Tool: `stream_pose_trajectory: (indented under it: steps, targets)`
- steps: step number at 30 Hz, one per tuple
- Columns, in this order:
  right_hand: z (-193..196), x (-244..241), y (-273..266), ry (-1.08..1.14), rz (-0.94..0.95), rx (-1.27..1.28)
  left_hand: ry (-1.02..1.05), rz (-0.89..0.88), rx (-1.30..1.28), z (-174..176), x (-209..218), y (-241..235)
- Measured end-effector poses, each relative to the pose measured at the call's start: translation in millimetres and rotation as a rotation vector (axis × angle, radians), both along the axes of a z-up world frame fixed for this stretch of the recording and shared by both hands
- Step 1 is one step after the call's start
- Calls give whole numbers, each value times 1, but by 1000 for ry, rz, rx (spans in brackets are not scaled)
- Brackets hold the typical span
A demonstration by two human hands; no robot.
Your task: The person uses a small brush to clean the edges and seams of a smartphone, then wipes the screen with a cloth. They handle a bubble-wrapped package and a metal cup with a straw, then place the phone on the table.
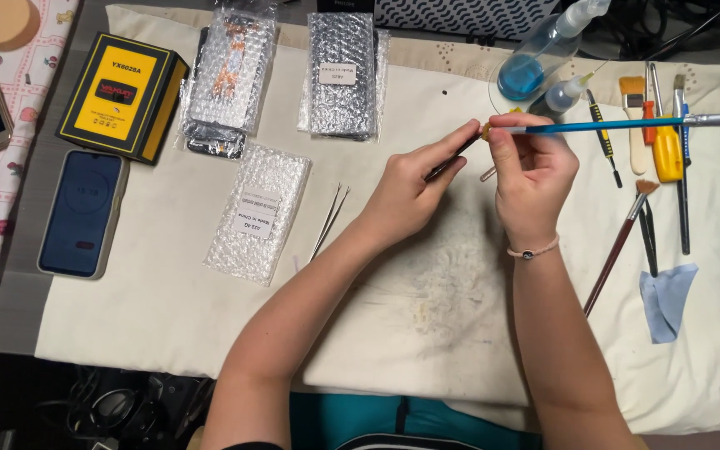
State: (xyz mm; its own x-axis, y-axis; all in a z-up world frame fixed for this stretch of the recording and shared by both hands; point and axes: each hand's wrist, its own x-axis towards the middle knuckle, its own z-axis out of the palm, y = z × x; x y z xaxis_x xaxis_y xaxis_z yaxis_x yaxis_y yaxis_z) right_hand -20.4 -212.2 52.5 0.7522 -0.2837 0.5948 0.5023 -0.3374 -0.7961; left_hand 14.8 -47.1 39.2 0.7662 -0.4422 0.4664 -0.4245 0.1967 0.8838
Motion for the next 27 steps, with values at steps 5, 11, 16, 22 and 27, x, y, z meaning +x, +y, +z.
stream_pose_trajectory:
  steps: [5,11,16,22,27]
  targets:
    - [2,-1,-1,18,16,-10,0,17,-9,1,-1,-1]
    - [6,-4,3,12,50,-7,-39,32,28,1,-3,-2]
    - [10,-6,6,13,60,-55,-62,23,56,-1,-3,-3]
    - [15,-11,16,23,49,-83,-68,51,57,2,-4,-4]
    - [20,-16,25,27,16,-102,-63,65,51,-3,-4,-6]
